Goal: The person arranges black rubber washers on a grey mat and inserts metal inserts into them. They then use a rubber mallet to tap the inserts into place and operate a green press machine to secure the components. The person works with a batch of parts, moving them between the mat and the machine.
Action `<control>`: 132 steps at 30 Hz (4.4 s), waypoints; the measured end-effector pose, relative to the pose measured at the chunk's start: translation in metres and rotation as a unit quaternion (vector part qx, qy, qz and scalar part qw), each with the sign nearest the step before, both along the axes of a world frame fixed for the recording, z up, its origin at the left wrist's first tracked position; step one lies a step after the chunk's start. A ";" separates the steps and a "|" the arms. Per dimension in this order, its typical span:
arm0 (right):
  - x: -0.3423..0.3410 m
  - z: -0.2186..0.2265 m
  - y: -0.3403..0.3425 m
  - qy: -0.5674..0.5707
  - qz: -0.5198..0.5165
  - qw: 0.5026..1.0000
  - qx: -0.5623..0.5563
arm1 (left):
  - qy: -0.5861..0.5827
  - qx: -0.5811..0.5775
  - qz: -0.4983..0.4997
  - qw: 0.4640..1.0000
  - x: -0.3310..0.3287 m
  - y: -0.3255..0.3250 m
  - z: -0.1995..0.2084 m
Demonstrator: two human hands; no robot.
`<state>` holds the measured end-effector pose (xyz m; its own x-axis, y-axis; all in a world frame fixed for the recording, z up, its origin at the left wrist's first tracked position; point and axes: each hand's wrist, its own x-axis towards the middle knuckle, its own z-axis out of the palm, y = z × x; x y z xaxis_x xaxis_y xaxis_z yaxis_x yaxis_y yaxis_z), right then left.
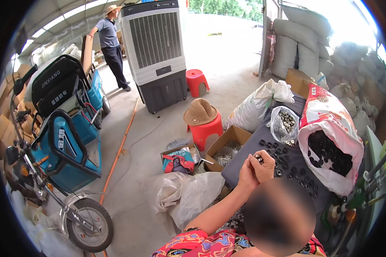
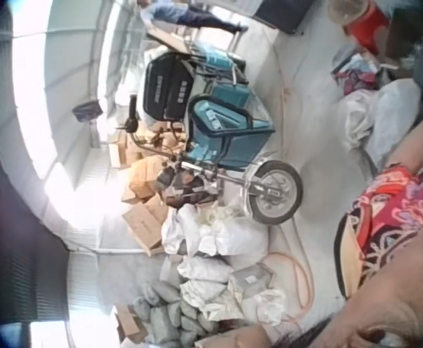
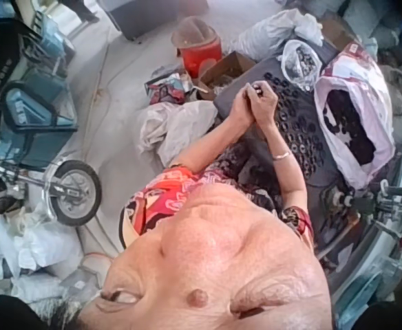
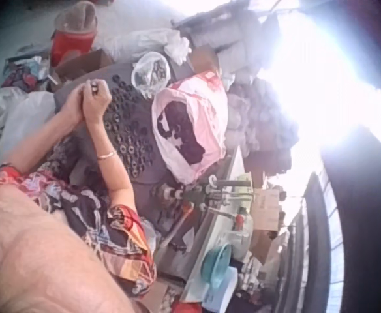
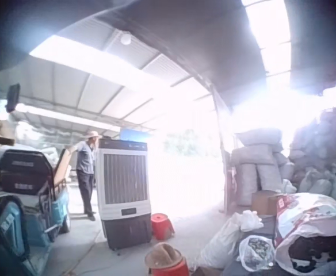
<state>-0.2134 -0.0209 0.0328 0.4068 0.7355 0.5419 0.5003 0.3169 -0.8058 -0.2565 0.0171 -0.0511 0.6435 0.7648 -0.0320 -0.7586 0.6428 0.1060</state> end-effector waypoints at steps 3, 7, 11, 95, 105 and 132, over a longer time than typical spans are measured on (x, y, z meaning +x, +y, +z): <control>-0.011 -0.001 -0.024 -0.067 -0.005 0.997 0.037 | 0.035 -0.033 -0.019 0.999 -0.004 -0.026 -0.005; -0.020 -0.005 -0.045 -0.134 -0.012 0.988 0.076 | 0.039 -0.051 -0.035 0.997 -0.011 -0.040 -0.017; -0.019 0.002 -0.061 -0.255 -0.036 0.958 0.126 | 0.056 -0.069 -0.064 0.994 -0.018 -0.057 -0.012; 0.098 -0.033 -0.092 -0.347 -0.019 0.884 -0.311 | 0.162 -0.092 -0.194 0.963 -0.075 -0.101 0.014; 0.042 -0.008 -0.131 -0.311 0.062 0.941 -0.121 | 0.214 -0.118 -0.131 0.961 -0.067 -0.096 0.025; 0.011 -0.025 -0.149 -0.525 0.080 0.847 -0.001 | 0.134 -0.124 -0.196 0.963 -0.067 -0.104 0.008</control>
<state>-0.2026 -0.1702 0.0075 -0.4045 0.7369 0.5416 0.8922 0.4480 0.0568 -0.3239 -0.0871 -0.0435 0.8250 0.4117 -0.3871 -0.4190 0.9053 0.0699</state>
